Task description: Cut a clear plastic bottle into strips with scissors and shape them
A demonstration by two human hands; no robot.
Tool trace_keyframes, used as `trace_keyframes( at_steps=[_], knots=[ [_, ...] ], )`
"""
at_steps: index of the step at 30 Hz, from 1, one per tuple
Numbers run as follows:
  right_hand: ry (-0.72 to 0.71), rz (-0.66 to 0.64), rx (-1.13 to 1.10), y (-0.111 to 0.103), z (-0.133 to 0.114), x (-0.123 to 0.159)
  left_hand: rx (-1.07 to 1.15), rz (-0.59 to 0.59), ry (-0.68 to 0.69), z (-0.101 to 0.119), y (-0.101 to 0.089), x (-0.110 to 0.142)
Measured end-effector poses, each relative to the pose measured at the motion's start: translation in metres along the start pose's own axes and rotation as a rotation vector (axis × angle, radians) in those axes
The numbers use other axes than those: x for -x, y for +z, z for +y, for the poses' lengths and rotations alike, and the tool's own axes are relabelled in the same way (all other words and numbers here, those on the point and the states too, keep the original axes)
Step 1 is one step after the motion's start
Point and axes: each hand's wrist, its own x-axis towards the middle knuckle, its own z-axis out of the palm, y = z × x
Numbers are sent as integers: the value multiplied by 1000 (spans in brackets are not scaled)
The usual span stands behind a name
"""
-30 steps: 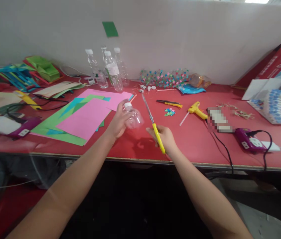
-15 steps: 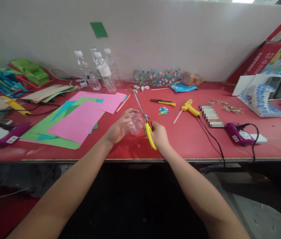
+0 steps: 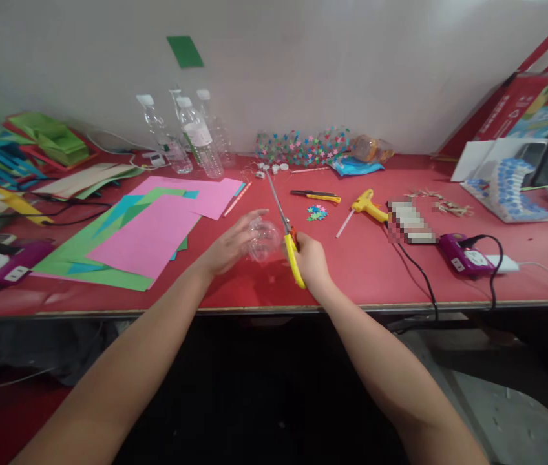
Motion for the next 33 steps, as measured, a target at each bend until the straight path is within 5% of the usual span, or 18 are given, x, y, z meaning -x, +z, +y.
trace_keyframes(
  at_steps=[7,21,29,33],
  knots=[
    [36,-70,-60,2,0,0,-143,-2,31,-4,-10,-2],
    [-97,-93,102,23,-1,4,-124,202,99,-21,4,-10],
    [-46,-148,44,9,-4,1,-51,292,132,-13,-4,-10],
    [-25,-338,-79,-7,-15,12,-32,440,242,-5,-14,-11]
  ],
)
